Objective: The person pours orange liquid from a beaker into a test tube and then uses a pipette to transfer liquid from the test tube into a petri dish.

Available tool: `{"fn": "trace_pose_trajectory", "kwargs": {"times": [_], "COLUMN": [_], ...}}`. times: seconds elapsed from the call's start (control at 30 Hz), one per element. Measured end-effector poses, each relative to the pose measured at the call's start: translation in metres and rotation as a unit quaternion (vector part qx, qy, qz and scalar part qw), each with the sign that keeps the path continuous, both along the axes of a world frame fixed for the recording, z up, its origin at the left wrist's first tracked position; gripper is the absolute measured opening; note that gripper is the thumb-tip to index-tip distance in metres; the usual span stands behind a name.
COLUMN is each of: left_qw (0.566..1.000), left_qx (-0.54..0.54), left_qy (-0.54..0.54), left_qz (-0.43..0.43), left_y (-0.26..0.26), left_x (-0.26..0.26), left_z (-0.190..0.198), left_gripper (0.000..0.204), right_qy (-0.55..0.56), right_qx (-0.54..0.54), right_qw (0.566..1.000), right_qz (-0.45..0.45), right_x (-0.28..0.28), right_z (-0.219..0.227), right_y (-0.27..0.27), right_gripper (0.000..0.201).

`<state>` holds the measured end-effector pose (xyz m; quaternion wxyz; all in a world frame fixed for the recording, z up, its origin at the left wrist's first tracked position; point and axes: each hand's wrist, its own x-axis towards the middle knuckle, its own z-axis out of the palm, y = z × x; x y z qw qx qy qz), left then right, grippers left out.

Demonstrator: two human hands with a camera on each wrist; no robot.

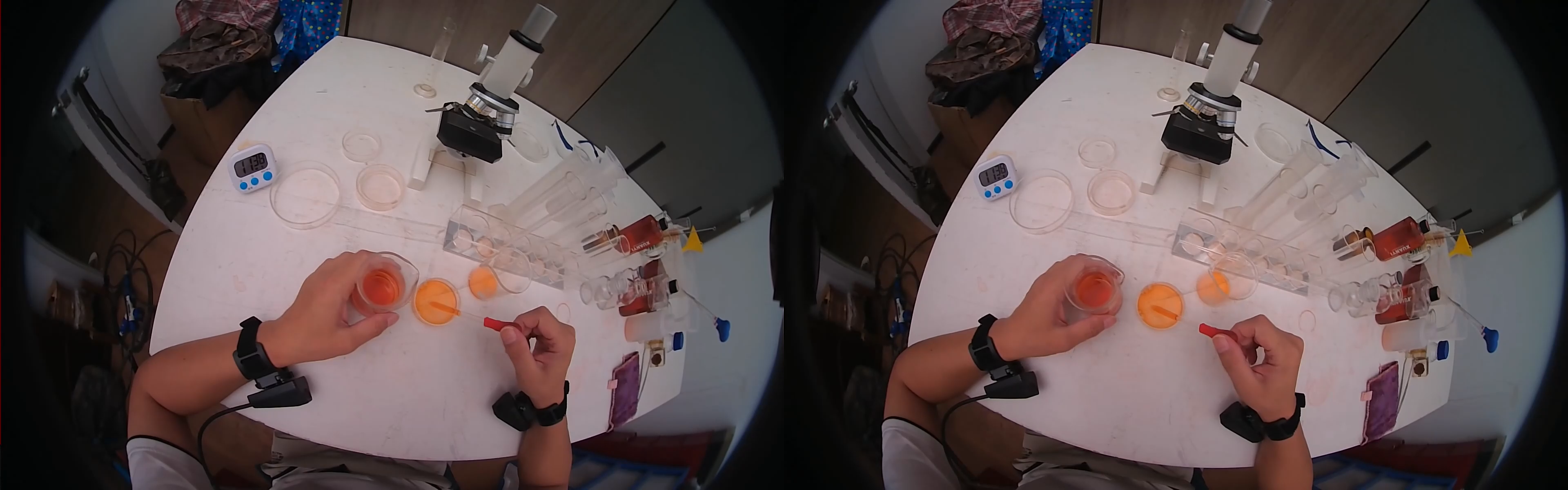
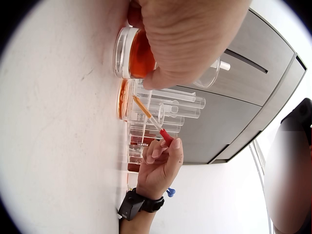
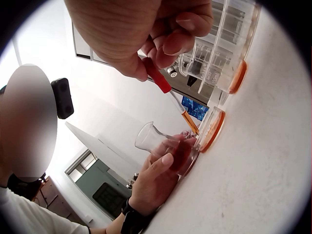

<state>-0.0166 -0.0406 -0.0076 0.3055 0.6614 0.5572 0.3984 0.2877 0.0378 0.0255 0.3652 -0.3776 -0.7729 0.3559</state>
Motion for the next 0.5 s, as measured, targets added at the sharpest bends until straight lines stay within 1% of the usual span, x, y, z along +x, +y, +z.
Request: {"fn": "trace_pose_trajectory", "kwargs": {"times": [0.5], "left_qw": [1.000], "left_qx": [0.004], "left_qy": [-0.007], "left_qz": [-0.001], "left_y": [0.0005], "left_x": [0.0008], "left_z": [-0.0016], "left_gripper": [0.051], "right_qy": [0.006], "right_qx": [-0.009], "right_qw": [1.000], "right_qz": [-0.004], "right_x": [-0.0001], "right_z": [-0.0006], "right_y": [-0.0005], "right_gripper": [0.016]}}
